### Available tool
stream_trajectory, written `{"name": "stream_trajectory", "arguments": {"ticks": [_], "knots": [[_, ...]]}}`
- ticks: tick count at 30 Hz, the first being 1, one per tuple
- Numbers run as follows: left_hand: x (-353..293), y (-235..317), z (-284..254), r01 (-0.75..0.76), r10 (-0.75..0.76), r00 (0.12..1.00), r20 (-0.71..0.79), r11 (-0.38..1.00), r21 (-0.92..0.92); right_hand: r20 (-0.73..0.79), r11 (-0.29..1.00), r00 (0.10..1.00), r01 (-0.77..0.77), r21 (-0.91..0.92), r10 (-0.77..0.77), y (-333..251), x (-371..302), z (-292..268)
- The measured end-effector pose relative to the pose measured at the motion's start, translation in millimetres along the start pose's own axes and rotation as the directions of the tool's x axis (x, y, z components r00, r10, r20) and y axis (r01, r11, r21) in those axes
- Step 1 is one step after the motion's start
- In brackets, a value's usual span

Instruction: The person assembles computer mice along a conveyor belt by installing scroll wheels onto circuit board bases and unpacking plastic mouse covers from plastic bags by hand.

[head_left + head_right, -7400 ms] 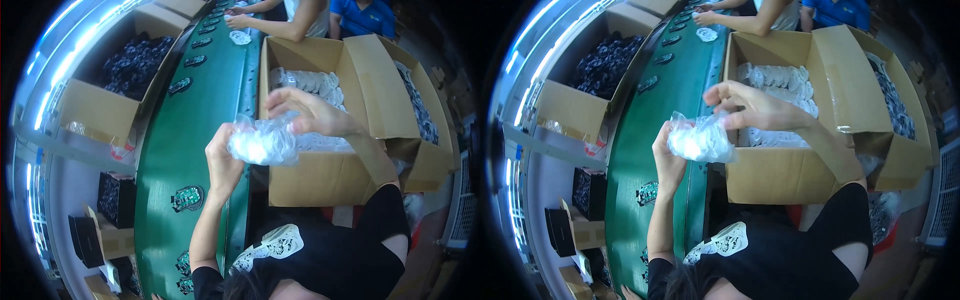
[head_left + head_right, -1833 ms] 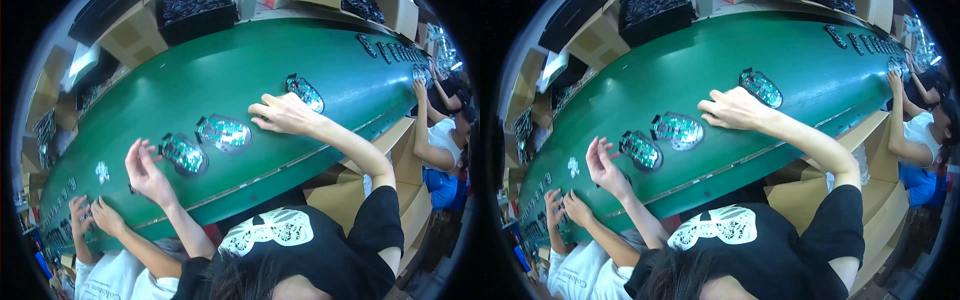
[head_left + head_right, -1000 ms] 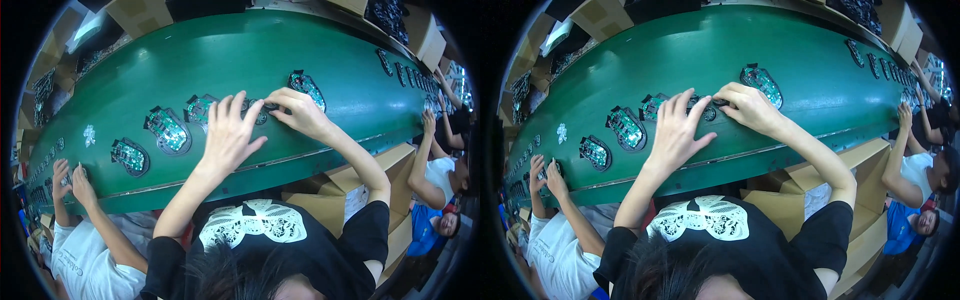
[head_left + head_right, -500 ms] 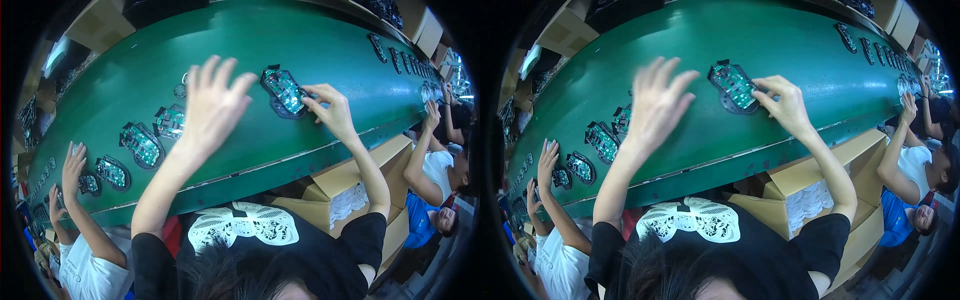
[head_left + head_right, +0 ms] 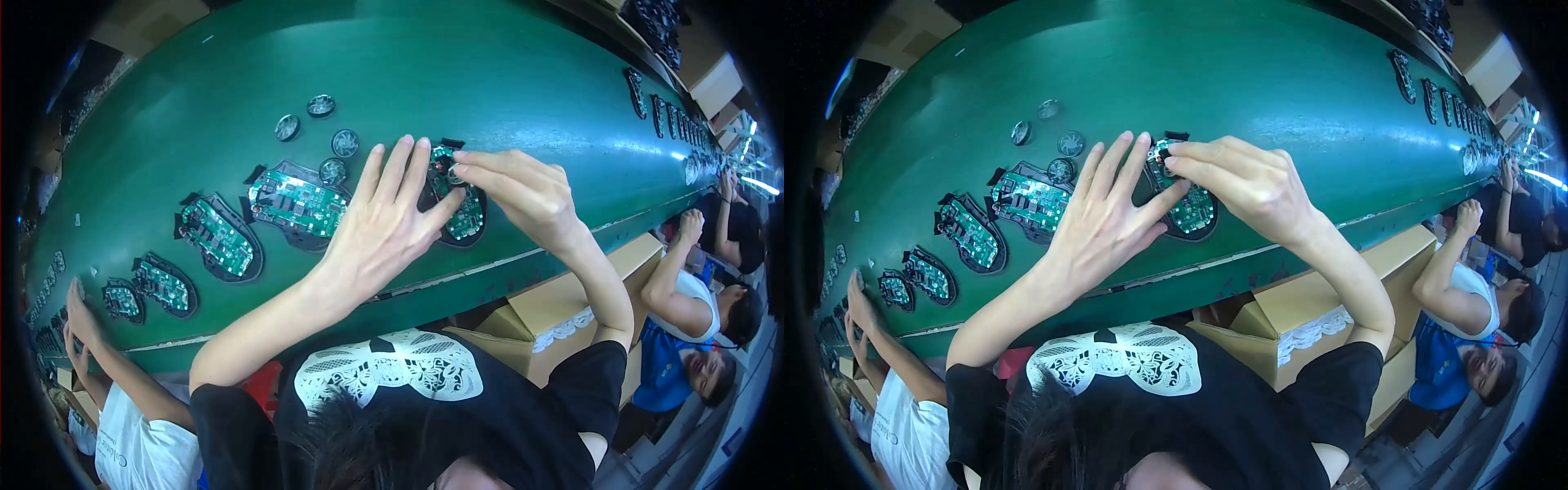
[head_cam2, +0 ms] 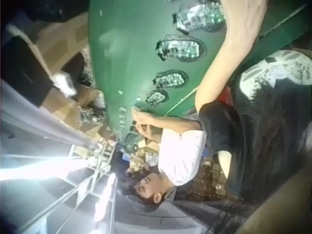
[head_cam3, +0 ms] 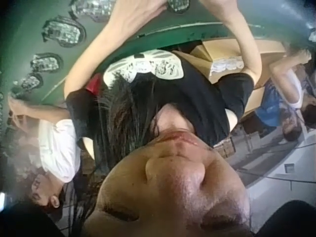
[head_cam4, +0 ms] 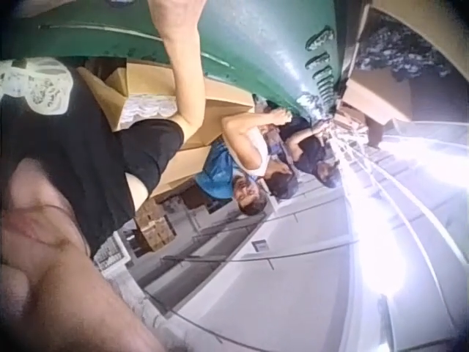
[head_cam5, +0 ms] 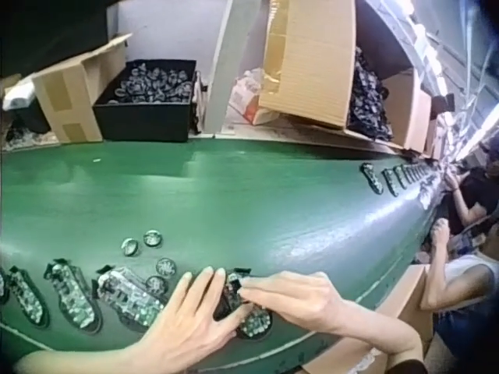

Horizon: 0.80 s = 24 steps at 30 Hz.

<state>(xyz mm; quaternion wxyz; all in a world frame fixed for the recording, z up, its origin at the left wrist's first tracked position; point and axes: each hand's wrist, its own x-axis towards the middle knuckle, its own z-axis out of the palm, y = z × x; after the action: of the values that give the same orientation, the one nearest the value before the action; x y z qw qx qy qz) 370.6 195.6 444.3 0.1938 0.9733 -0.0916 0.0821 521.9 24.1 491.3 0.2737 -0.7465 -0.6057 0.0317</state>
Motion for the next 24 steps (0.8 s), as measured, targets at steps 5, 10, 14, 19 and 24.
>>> {"name": "stream_trajectory", "arguments": {"ticks": [5,10,14,19,24], "knots": [[-8,1,-3,-0.006,0.007,1.0,-0.021,1.0,0.017,0.12,0.967,0.968,0.232,-0.106,-0.22,10,21,-1],[-6,0,-6,0.008,-0.008,1.0,0.009,1.0,0.011,0.214,0.922,0.937,0.321,-0.215,-0.276,13,25,-5],[-3,2,-7,0.017,-0.017,0.999,0.028,1.0,0.015,0.239,0.921,0.931,0.328,-0.212,-0.276,13,24,1],[0,0,-7,0.017,-0.017,0.999,0.038,1.0,0.017,0.14,0.981,0.989,0.077,-0.179,-0.052,9,22,-6],[3,1,-5,0.024,-0.024,0.999,0.024,1.0,-0.014,0.135,0.992,0.984,-0.104,-0.076,0.113,-2,8,0]]}}
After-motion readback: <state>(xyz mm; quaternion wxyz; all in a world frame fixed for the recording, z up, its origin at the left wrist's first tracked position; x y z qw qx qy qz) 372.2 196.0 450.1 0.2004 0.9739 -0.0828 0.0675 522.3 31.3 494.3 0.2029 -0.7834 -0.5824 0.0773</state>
